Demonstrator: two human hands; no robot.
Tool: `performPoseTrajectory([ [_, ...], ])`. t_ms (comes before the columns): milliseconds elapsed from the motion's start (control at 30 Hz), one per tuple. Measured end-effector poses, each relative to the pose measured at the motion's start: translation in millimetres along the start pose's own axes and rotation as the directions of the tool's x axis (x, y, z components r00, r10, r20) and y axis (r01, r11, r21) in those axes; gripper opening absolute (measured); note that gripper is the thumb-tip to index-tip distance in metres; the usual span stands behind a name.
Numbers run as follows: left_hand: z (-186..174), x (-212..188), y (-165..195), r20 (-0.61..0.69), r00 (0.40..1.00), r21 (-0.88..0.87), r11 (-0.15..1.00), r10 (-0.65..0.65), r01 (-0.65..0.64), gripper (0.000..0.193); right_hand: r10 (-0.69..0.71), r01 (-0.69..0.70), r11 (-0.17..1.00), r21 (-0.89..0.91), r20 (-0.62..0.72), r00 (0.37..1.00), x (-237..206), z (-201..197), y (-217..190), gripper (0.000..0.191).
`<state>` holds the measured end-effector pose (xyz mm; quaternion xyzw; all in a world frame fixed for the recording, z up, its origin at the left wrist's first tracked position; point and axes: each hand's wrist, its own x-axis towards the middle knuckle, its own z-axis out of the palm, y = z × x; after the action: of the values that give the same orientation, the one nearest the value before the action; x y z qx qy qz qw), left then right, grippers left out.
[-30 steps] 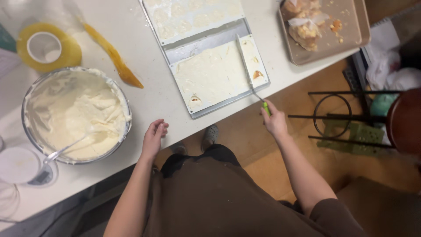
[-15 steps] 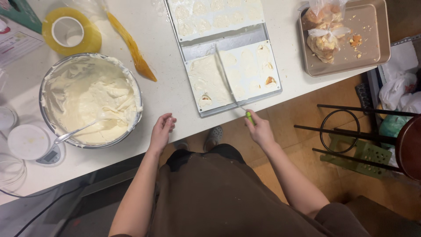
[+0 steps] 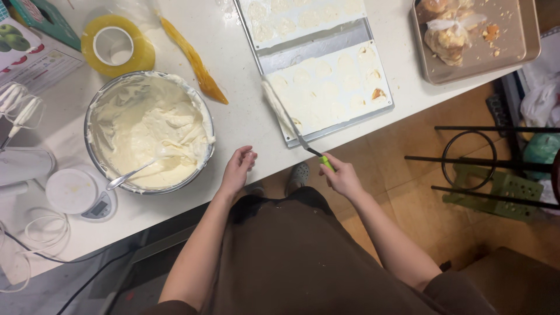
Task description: The person uses a spatula to scoop cream filling from a large mixing bowl and spread it over trays of baked pastry shells, filling the mold cavities. They repeatedly transfer cream from the bowl and smooth it across the molds, working through the trays one at a time.
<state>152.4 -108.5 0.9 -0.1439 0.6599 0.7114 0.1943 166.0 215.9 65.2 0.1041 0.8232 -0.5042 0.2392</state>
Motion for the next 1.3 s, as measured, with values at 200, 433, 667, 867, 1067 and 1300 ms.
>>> performPoseTrajectory([
  [200,-7,-1,3,0.067,0.998,0.001,1.0,0.01,-0.01,0.045,0.067,-0.088,0.898,0.432,0.063,0.996,-25,-3,14,0.046],
  [433,-10,-2,9,0.114,0.993,0.021,0.999,0.039,-0.041,0.045,0.151,-0.126,0.801,0.585,0.006,0.989,-61,-21,11,0.038],
  [667,-10,-1,8,0.123,0.992,-0.008,0.999,0.042,-0.041,0.045,0.1,0.039,0.915,0.402,-0.319,0.943,-67,-60,16,0.037],
  [867,-7,2,1,0.057,0.997,0.01,0.999,0.051,-0.051,0.045,0.085,-0.154,0.985,-0.079,-0.555,0.827,-41,-120,20,0.044],
  [1067,8,2,-7,-0.111,0.994,0.019,1.0,0.016,-0.014,0.042,-0.51,0.233,0.808,-0.542,-0.443,0.738,9,-155,27,0.043],
  [1300,24,1,-9,-0.286,0.958,0.031,0.999,-0.027,0.038,0.04,-0.506,0.26,0.814,-0.52,-0.412,0.758,46,-161,33,0.046],
])
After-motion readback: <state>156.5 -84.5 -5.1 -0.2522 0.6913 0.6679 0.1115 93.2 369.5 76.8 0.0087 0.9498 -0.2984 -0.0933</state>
